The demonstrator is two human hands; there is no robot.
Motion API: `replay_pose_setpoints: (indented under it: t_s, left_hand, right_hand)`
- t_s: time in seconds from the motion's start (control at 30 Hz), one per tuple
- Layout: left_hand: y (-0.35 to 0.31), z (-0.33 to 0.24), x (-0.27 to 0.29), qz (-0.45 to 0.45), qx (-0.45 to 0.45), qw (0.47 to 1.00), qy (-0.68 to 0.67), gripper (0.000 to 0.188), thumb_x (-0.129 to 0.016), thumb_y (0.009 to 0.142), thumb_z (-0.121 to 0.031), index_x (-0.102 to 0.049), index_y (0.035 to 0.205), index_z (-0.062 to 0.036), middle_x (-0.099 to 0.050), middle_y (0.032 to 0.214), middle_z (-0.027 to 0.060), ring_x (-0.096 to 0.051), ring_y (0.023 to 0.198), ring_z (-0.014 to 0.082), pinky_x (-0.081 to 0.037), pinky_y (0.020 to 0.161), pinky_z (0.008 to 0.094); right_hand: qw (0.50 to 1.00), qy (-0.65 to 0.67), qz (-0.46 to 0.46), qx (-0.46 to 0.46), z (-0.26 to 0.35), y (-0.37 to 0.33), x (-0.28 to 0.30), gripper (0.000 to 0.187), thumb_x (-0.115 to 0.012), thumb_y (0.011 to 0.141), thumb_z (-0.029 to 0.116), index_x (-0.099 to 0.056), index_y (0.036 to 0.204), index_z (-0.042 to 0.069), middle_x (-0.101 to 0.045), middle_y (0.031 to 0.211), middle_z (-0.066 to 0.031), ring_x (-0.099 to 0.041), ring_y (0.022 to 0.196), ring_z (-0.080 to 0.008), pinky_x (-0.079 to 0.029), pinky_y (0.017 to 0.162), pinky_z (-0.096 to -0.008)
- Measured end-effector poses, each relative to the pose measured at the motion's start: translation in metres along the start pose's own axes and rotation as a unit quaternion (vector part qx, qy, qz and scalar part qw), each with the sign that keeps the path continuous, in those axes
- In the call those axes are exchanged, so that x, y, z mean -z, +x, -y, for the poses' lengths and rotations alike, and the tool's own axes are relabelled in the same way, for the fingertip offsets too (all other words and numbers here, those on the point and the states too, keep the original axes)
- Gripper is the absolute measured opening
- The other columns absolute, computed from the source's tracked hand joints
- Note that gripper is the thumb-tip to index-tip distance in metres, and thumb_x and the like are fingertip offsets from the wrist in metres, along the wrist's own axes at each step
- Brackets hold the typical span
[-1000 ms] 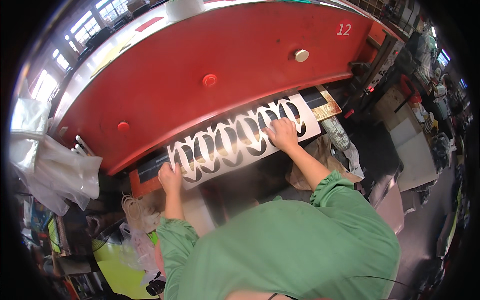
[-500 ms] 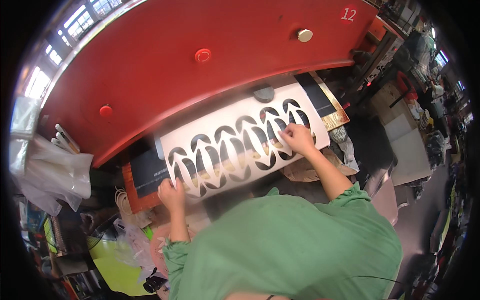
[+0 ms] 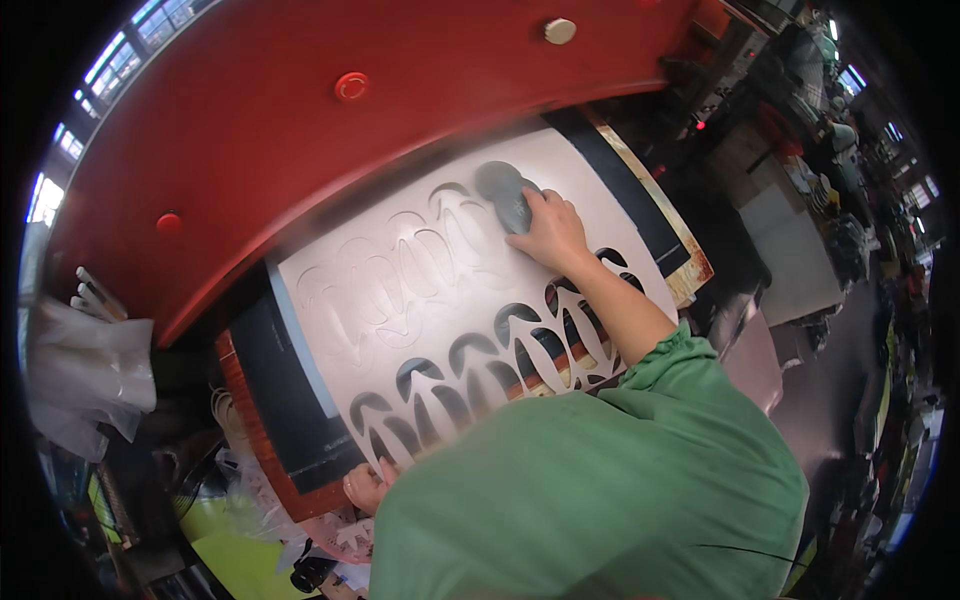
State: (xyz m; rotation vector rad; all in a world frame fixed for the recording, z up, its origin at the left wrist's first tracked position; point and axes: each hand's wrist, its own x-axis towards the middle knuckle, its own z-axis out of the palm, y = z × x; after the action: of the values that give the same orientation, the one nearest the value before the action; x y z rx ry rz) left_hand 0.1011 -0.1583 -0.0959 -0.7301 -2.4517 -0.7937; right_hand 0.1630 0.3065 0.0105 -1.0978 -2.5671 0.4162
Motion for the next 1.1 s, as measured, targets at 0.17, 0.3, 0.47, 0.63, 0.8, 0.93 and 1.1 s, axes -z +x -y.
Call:
replay_pose_setpoints:
  t_s: [0.17, 0.3, 0.47, 0.63, 0.8, 0.93, 1.1]
  left_hand:
    - [-0.018, -0.010, 0.014, 0.018, 0.037, 0.999, 0.006, 0.025, -0.071, 0.073, -0.019, -0.051, 0.071, -0.0038, -0.045, 0.066, 0.0107, -0.049, 0.069, 0.0344, -0.038, 0.066, 0.0454]
    - [-0.018, -0.010, 0.017, 0.017, 0.016, 1.000, 0.003, 0.024, -0.070, 0.075, -0.019, -0.052, 0.073, -0.0036, -0.047, 0.069, 0.0112, -0.049, 0.071, 0.0345, -0.038, 0.067, 0.0455]
    - [-0.019, -0.011, 0.016, 0.007, 0.020, 1.000, 0.009, 0.023, -0.069, 0.076, -0.020, -0.053, 0.074, -0.0039, -0.049, 0.070, 0.0117, -0.050, 0.073, 0.0346, -0.039, 0.068, 0.0457]
    - [-0.020, -0.007, 0.011, -0.001, 0.002, 1.000, 0.018, 0.023, -0.070, 0.076, -0.021, -0.054, 0.074, -0.0045, -0.050, 0.071, 0.0111, -0.051, 0.073, 0.0342, -0.039, 0.067, 0.0457]
    - [-0.022, -0.001, 0.009, 0.003, 0.002, 1.000, 0.026, 0.023, -0.069, 0.077, -0.021, -0.054, 0.074, -0.0050, -0.050, 0.069, 0.0105, -0.050, 0.070, 0.0337, -0.039, 0.065, 0.0453]
    - [-0.015, 0.000, 0.002, -0.015, 0.002, 1.000, 0.024, 0.023, -0.069, 0.077, -0.021, -0.054, 0.072, -0.0050, -0.049, 0.067, 0.0101, -0.050, 0.068, 0.0337, -0.039, 0.063, 0.0449]
    - [0.012, 0.002, -0.013, -0.015, -0.004, 1.000, 0.009, 0.021, -0.069, 0.078, -0.020, -0.054, 0.072, -0.0049, -0.051, 0.068, 0.0102, -0.052, 0.069, 0.0342, -0.039, 0.062, 0.0453]
  right_hand:
    - [0.963, 0.228, 0.102, -0.098, -0.031, 0.022, 0.028, 0.056, -0.078, 0.072, 0.024, -0.063, 0.121, 0.000, -0.067, 0.108, -0.0192, -0.066, 0.098, -0.0287, -0.053, 0.086, -0.0400]
    - [0.825, 0.515, 0.145, -0.183, -0.066, 0.034, 0.052, 0.061, -0.078, 0.080, 0.016, -0.052, 0.130, -0.006, -0.068, 0.102, -0.0130, -0.067, 0.086, -0.0163, -0.055, 0.075, -0.0266]
    - [0.960, 0.269, 0.032, -0.076, -0.085, 0.017, 0.048, 0.071, -0.082, 0.069, 0.029, -0.057, 0.129, -0.001, -0.065, 0.118, -0.0163, -0.065, 0.104, -0.0269, -0.051, 0.090, -0.0352]
    - [0.998, -0.021, -0.035, -0.047, -0.084, 0.007, 0.024, 0.076, -0.084, 0.061, 0.039, -0.061, 0.128, 0.010, -0.059, 0.127, -0.0148, -0.056, 0.118, -0.0308, -0.046, 0.099, -0.0373]
    - [0.997, 0.030, -0.072, 0.008, -0.093, -0.003, 0.030, 0.083, -0.082, 0.066, 0.042, -0.053, 0.134, 0.004, -0.053, 0.133, -0.0201, -0.051, 0.122, -0.0367, -0.042, 0.103, -0.0396]
    - [0.984, -0.006, -0.168, 0.058, -0.102, -0.060, 0.028, 0.073, -0.078, 0.074, 0.038, -0.052, 0.133, 0.002, -0.050, 0.135, -0.0229, -0.048, 0.124, -0.0385, -0.039, 0.104, -0.0437]
    - [0.977, -0.005, -0.209, 0.044, -0.094, -0.123, 0.004, 0.063, -0.074, 0.078, 0.034, -0.055, 0.128, 0.003, -0.050, 0.134, -0.0213, -0.048, 0.121, -0.0386, -0.037, 0.102, -0.0484]
